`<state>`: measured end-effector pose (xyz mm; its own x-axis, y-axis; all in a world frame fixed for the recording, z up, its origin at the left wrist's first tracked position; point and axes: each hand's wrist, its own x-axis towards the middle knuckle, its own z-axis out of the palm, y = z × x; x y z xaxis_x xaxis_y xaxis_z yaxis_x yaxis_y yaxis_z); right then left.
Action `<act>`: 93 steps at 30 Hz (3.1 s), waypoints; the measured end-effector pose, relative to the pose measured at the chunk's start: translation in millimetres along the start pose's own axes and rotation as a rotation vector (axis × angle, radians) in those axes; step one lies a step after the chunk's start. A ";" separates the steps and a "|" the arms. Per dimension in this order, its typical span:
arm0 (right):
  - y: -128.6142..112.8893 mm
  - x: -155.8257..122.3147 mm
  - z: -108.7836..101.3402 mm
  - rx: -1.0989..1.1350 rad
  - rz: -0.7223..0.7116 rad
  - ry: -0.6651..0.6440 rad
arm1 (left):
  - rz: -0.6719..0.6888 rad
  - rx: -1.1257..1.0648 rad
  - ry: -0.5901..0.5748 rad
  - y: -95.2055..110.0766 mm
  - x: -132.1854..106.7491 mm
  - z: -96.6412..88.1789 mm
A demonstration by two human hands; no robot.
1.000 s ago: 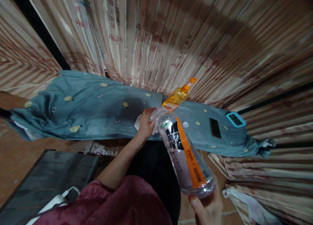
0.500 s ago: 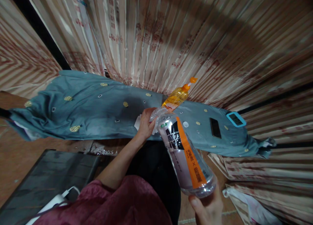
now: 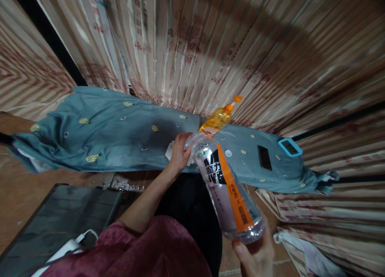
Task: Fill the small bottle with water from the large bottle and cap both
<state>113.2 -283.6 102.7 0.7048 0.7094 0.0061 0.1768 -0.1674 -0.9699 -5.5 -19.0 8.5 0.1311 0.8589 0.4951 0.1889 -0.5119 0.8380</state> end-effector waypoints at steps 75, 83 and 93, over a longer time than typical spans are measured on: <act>1.4 2.1 -1.4 0.040 0.020 -0.046 | -0.006 -0.007 0.021 -7.4 0.4 1.4; 0.1 3.0 -1.0 0.045 0.017 -0.058 | -0.005 -0.002 0.026 -7.6 0.1 2.2; -5.3 -0.6 2.6 0.022 0.070 -0.013 | 0.001 0.009 0.031 -7.8 -0.3 3.0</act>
<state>110.0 -281.3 107.2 0.7057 0.7055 -0.0652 0.1121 -0.2020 -0.9729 -4.1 -15.4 1.2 0.1014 0.8582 0.5032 0.1976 -0.5131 0.8353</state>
